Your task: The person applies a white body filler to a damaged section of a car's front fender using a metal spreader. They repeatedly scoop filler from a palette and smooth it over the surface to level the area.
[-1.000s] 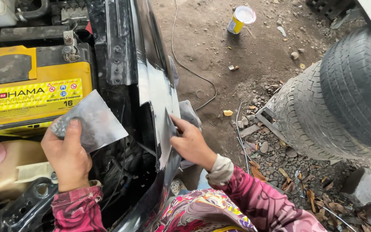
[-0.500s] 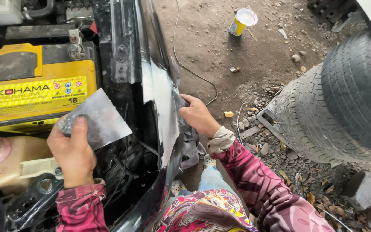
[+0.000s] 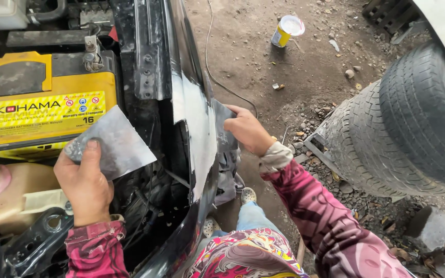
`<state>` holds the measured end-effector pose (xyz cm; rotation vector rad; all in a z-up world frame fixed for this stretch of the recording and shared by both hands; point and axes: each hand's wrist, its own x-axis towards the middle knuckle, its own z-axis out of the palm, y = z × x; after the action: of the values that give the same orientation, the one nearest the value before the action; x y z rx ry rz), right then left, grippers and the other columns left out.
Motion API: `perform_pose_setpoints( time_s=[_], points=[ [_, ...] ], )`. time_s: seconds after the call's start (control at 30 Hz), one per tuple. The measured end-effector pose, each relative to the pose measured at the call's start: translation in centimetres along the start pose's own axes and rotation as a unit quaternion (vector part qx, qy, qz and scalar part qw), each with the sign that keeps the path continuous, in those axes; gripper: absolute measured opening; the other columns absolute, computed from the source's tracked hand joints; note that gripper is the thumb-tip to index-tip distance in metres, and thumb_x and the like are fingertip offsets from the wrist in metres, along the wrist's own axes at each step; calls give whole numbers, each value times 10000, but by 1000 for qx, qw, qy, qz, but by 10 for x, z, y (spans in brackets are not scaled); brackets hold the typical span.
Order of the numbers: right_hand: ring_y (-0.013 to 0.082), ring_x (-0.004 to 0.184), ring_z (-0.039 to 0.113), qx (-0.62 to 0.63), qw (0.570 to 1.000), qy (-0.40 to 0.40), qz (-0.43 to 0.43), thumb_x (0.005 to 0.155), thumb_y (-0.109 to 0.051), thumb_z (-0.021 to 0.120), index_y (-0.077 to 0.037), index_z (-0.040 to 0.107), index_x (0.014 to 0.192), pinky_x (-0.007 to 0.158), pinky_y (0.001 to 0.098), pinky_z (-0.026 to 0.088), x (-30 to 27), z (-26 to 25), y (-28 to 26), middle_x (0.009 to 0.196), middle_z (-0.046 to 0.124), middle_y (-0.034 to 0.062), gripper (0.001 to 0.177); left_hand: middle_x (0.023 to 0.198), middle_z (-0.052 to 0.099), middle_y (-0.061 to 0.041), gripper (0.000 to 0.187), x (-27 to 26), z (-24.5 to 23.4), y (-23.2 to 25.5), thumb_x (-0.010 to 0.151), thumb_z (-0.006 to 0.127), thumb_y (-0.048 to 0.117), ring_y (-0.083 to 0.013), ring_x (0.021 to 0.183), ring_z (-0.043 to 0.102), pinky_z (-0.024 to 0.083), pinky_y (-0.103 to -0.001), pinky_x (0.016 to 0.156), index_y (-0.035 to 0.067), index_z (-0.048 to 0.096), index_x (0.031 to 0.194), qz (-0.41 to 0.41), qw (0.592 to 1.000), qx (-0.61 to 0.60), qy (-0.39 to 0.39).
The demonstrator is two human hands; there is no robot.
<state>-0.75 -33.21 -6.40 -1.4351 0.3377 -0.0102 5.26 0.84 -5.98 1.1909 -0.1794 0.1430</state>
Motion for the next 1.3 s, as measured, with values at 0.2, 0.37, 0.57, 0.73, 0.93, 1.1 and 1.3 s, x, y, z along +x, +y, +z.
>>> perform_pose_setpoints(
  time_s=[0.2,0.37,0.57,0.73,0.93,1.1,1.3],
  points=[
    [125,685,576,-111,993,9,49,796,27,536,-23,583,1438,582,291,468,-9,36,-24,916,685,67,646,1163,697,-70,236,0,3,3,1035,705,88,-134,1022,643,524,-302,986,-55,654,1215,1,1000,-12,-4],
    [135,735,578,-198,980,26,-4,824,12,542,-27,506,1497,617,294,470,-32,56,-14,968,672,80,675,1161,696,-62,245,2,4,-1,1043,705,91,-120,1017,627,506,-282,980,-59,659,1231,15,1000,23,1],
    [175,930,559,-195,971,-33,-136,859,26,543,-8,498,1542,798,319,470,-87,66,-60,1079,659,193,685,1163,683,-62,246,-8,9,0,1093,696,101,-116,1023,595,481,-280,964,-64,652,1270,47,993,105,-11],
    [231,1198,565,-191,940,-52,-278,867,92,531,-18,472,1532,1055,340,439,-131,46,-108,1381,589,217,676,1160,691,-99,257,-66,66,29,1061,683,126,-192,1011,673,567,-364,937,-14,590,1255,-5,992,-102,68],
    [305,1440,572,-293,868,-137,-376,856,133,489,-72,497,1537,1202,323,443,-152,34,-105,1532,552,164,711,1195,686,-119,299,-86,124,62,1111,702,96,-201,1041,671,570,-340,960,-23,600,1366,73,988,-115,72],
    [349,1411,546,-397,824,-76,-397,781,121,525,-70,536,1493,1209,418,436,-154,5,-98,1499,558,174,738,1190,711,-116,235,-80,117,77,1072,676,101,-194,1055,695,580,-342,960,7,643,1285,57,998,22,-32],
    [353,1405,533,-441,767,-45,-464,822,55,607,-144,577,1456,1213,473,439,-156,4,-77,1500,561,111,666,1094,737,-111,220,-91,143,78,1109,660,115,-153,944,717,561,-280,852,-16,687,1283,204,905,345,-145]
  ],
)
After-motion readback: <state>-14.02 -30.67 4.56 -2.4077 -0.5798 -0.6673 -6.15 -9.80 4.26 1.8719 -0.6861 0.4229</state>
